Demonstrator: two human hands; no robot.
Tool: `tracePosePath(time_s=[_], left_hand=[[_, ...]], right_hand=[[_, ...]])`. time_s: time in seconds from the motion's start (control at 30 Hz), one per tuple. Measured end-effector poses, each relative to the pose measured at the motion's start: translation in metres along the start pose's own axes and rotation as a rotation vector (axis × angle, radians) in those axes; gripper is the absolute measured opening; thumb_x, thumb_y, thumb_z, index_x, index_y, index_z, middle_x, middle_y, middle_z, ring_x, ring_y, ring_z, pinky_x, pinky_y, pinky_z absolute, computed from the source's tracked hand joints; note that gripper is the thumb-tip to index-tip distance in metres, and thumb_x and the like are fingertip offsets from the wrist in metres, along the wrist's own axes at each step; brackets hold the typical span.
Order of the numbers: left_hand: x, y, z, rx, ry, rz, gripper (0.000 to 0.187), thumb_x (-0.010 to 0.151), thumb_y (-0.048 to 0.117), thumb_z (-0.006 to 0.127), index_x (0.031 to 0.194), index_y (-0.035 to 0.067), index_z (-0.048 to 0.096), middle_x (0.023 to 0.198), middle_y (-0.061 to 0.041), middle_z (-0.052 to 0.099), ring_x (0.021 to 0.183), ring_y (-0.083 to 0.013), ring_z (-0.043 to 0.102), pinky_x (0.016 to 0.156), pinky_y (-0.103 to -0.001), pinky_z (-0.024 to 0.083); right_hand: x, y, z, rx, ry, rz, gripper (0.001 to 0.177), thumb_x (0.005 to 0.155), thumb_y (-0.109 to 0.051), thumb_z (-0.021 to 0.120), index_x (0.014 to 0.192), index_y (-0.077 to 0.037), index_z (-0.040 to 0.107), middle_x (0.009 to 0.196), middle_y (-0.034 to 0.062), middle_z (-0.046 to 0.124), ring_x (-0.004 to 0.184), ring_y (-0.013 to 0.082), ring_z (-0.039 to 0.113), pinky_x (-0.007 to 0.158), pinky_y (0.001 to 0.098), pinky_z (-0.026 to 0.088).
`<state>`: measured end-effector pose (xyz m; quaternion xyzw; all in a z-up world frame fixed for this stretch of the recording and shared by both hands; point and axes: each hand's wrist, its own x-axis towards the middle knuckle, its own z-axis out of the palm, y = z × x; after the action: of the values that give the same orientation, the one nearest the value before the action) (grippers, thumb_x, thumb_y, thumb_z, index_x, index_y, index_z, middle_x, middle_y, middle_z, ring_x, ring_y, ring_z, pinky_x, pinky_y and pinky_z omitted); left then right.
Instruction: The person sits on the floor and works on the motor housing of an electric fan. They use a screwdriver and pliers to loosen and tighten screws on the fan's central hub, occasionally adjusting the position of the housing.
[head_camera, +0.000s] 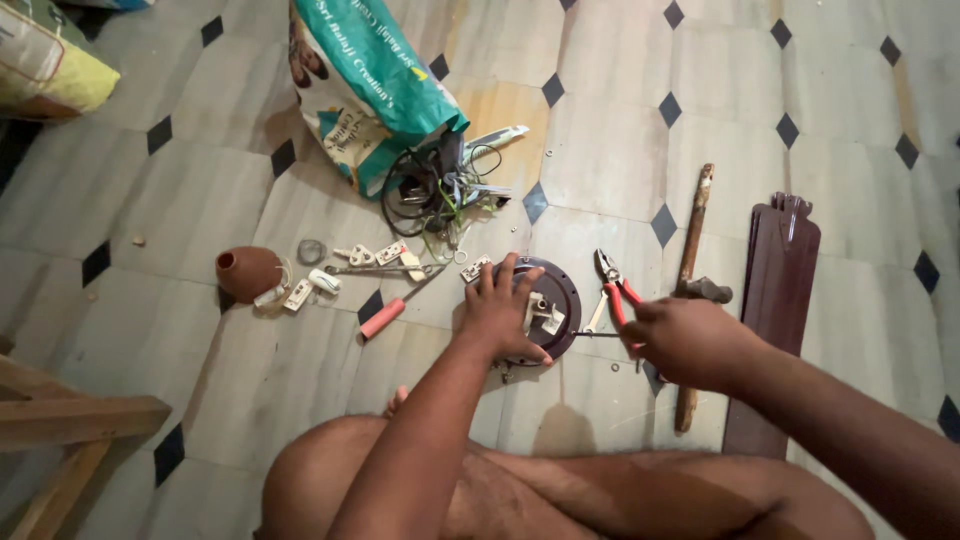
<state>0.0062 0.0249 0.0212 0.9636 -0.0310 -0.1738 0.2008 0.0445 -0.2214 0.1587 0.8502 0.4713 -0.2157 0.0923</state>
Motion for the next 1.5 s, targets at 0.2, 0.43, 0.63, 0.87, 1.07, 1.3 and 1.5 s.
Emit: tracePosePath(time_s=[0.2, 0.43, 0.63, 0.87, 1.07, 1.3, 1.5], left_hand=[[0.008, 0.0, -0.002, 0.073, -0.046, 0.062, 0.146, 0.046, 0.067, 0.095, 0.161, 0.031, 0.013, 0.168, -0.015, 0.002, 0.152, -0.0505, 0.005, 0.117, -0.071, 0.02], [0.011, 0.008, -0.004, 0.142, -0.055, 0.091, 0.145, 0.045, 0.067, 0.096, 0.16, 0.032, 0.015, 0.169, -0.013, 0.002, 0.152, -0.048, 0.005, 0.114, -0.072, 0.021], [0.01, 0.014, -0.01, 0.196, -0.024, 0.101, 0.145, 0.041, 0.066, 0.097, 0.159, 0.032, 0.02, 0.168, -0.009, 0.006, 0.151, -0.0441, 0.009, 0.111, -0.07, 0.027], [0.013, 0.011, -0.008, 0.178, 0.029, 0.163, 0.14, 0.042, 0.058, 0.099, 0.158, 0.03, 0.025, 0.169, -0.009, 0.008, 0.152, -0.0428, 0.01, 0.112, -0.069, 0.027], [0.01, 0.014, -0.014, 0.16, 0.023, 0.158, 0.14, 0.043, 0.054, 0.101, 0.157, 0.032, 0.023, 0.167, -0.008, 0.005, 0.151, -0.0432, 0.006, 0.113, -0.067, 0.023], [0.011, 0.016, -0.02, 0.248, 0.037, 0.224, 0.139, 0.042, 0.054, 0.101, 0.157, 0.032, 0.025, 0.167, -0.007, 0.008, 0.15, -0.0401, 0.009, 0.111, -0.064, 0.028], [0.014, 0.022, -0.025, 0.339, 0.003, 0.238, 0.141, 0.041, 0.056, 0.1, 0.157, 0.032, 0.024, 0.167, -0.006, 0.007, 0.149, -0.039, 0.01, 0.109, -0.064, 0.031]], right_hand=[[0.015, 0.0, 0.001, -0.568, 0.052, -0.603, 0.012, 0.086, -0.016, 0.065, 0.091, -0.006, 0.062, 0.091, 0.0082, 0.066, 0.099, 0.0282, 0.063, 0.081, 0.0425, 0.057], [0.03, 0.017, 0.001, -0.344, -0.097, -0.441, 0.013, 0.093, -0.017, 0.061, 0.098, -0.005, 0.059, 0.091, 0.0117, 0.065, 0.084, 0.0286, 0.068, 0.068, 0.0402, 0.059], [0.018, 0.013, 0.002, -0.032, -0.183, -0.041, 0.017, 0.091, -0.017, 0.058, 0.108, -0.013, 0.06, 0.088, 0.0074, 0.07, 0.076, 0.029, 0.073, 0.069, 0.0442, 0.058], [0.015, -0.011, 0.018, 0.06, -0.093, 0.167, 0.026, 0.096, -0.03, 0.063, 0.102, -0.006, 0.057, 0.085, 0.0144, 0.07, 0.074, 0.0355, 0.071, 0.067, 0.0486, 0.058], [0.008, -0.031, 0.023, 0.14, -0.053, 0.303, 0.025, 0.094, -0.026, 0.064, 0.105, -0.005, 0.055, 0.086, 0.0155, 0.07, 0.074, 0.0378, 0.071, 0.066, 0.0507, 0.057], [0.0, -0.038, 0.025, 0.223, -0.019, 0.441, 0.029, 0.095, -0.031, 0.064, 0.106, -0.006, 0.055, 0.081, 0.0175, 0.071, 0.076, 0.0402, 0.07, 0.068, 0.0542, 0.055], [0.002, -0.045, 0.034, 0.293, 0.062, 0.468, 0.028, 0.092, -0.031, 0.067, 0.098, -0.005, 0.058, 0.084, 0.0179, 0.07, 0.079, 0.0406, 0.07, 0.071, 0.0531, 0.055]])
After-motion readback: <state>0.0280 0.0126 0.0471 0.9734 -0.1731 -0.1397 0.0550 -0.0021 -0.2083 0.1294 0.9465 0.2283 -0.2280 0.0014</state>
